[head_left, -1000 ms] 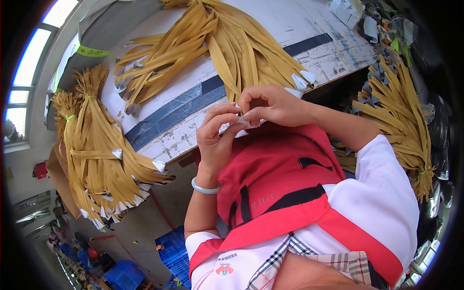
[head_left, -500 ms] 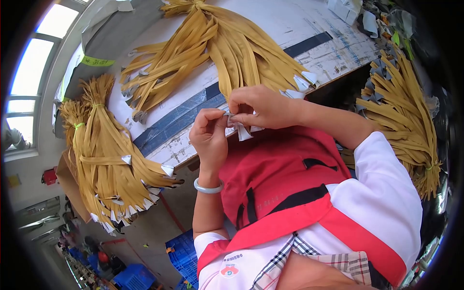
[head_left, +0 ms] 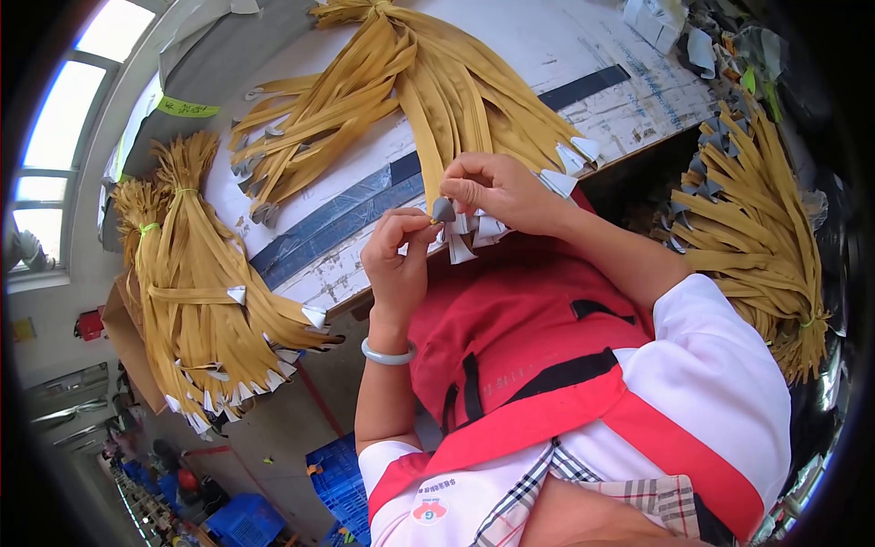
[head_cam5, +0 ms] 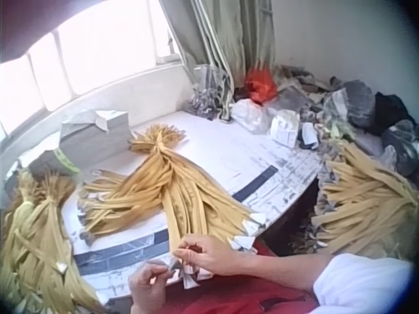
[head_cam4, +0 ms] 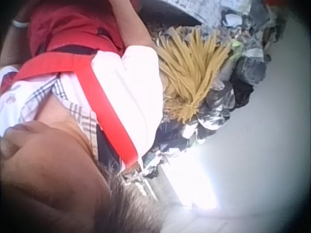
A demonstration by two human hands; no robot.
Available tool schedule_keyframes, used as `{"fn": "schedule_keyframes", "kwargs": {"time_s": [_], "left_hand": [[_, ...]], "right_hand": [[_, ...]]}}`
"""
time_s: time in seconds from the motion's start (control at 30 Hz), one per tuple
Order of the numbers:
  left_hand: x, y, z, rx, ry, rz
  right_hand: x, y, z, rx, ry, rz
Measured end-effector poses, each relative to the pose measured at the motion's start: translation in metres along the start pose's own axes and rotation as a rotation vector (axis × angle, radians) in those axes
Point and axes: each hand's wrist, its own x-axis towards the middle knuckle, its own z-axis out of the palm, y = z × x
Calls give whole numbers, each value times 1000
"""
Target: Inspecting and organizing bundles of yellow fabric straps at a workstation.
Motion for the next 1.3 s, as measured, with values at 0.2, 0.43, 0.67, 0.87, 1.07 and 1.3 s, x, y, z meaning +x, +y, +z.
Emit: {"fn": "schedule_keyframes", "kwargs": {"time_s": [0.2, 0.43, 0.67, 0.87, 1.07, 1.3], "left_hand": [[-12, 12, -14, 180, 119, -5], [21, 20, -129, 232, 682, 23], [-13, -8, -14, 692, -192, 80], [4, -46, -22, 669, -351, 106], [-11, -40, -2, 837, -80, 18], [-20, -37, -2, 322, -7, -257]], "right_hand": [[-23, 10, -16, -296, 229, -11], [-27, -19, -63, -520, 241, -86], [-21, -5, -22, -894, 7, -285], [-16, 2, -21, -888, -65, -252], [-13, 11, -17, -848, -66, -250], [10, 28, 3, -859, -264, -376]]}}
